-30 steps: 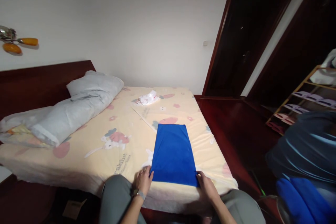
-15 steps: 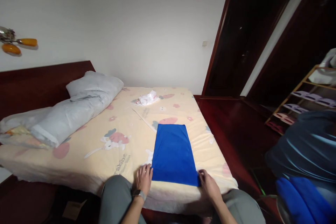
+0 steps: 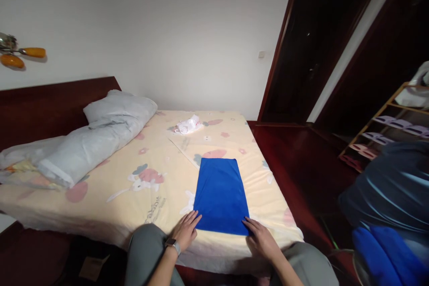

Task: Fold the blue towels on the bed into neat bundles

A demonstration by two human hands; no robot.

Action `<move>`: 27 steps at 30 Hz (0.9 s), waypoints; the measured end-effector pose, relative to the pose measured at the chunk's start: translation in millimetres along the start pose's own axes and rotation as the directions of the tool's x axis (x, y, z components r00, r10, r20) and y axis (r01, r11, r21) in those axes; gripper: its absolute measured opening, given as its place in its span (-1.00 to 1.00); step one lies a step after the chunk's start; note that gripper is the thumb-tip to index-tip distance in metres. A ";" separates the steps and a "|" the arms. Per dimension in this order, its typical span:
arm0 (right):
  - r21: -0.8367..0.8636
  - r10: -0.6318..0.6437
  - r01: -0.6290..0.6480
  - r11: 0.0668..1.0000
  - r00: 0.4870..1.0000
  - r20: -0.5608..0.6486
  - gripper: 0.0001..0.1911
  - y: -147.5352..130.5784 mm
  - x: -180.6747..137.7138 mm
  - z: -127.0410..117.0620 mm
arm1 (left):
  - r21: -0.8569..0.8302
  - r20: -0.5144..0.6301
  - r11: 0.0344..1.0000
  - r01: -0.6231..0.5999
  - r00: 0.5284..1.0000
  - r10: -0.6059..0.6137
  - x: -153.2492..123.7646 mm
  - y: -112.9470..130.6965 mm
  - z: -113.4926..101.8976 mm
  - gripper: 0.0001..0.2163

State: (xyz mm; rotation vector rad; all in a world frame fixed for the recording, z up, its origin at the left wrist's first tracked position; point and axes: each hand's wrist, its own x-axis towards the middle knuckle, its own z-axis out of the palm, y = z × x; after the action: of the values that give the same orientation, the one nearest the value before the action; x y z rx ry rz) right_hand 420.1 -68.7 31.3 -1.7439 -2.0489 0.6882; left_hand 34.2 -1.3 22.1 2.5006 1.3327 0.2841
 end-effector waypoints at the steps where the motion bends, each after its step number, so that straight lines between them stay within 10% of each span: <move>1: 0.024 -0.003 0.003 1.000 1.000 -0.026 -0.37 2.0 1.7 1.0 | -0.020 -0.015 1.000 0.019 1.000 -0.019 0.7 -2.1 0.1 -0.33; 12: 0.426 0.255 -0.123 0.896 0.929 -0.267 -0.51 7.4 9.3 3.0 | -0.485 -0.117 0.804 0.343 0.886 -0.449 3.8 1.8 -10.7 -0.64; 27: 0.245 0.347 -0.300 0.922 0.920 -0.180 -0.57 21.0 9.3 18.6 | -0.163 -0.104 0.867 0.471 0.866 -0.490 3.6 17.1 -0.2 -0.69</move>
State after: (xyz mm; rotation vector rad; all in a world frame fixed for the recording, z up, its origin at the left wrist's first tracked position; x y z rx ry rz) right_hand 425.0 -59.4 3.7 -1.9537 -1.4948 0.7413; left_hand 49.4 -7.3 28.3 1.9811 1.8731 0.4241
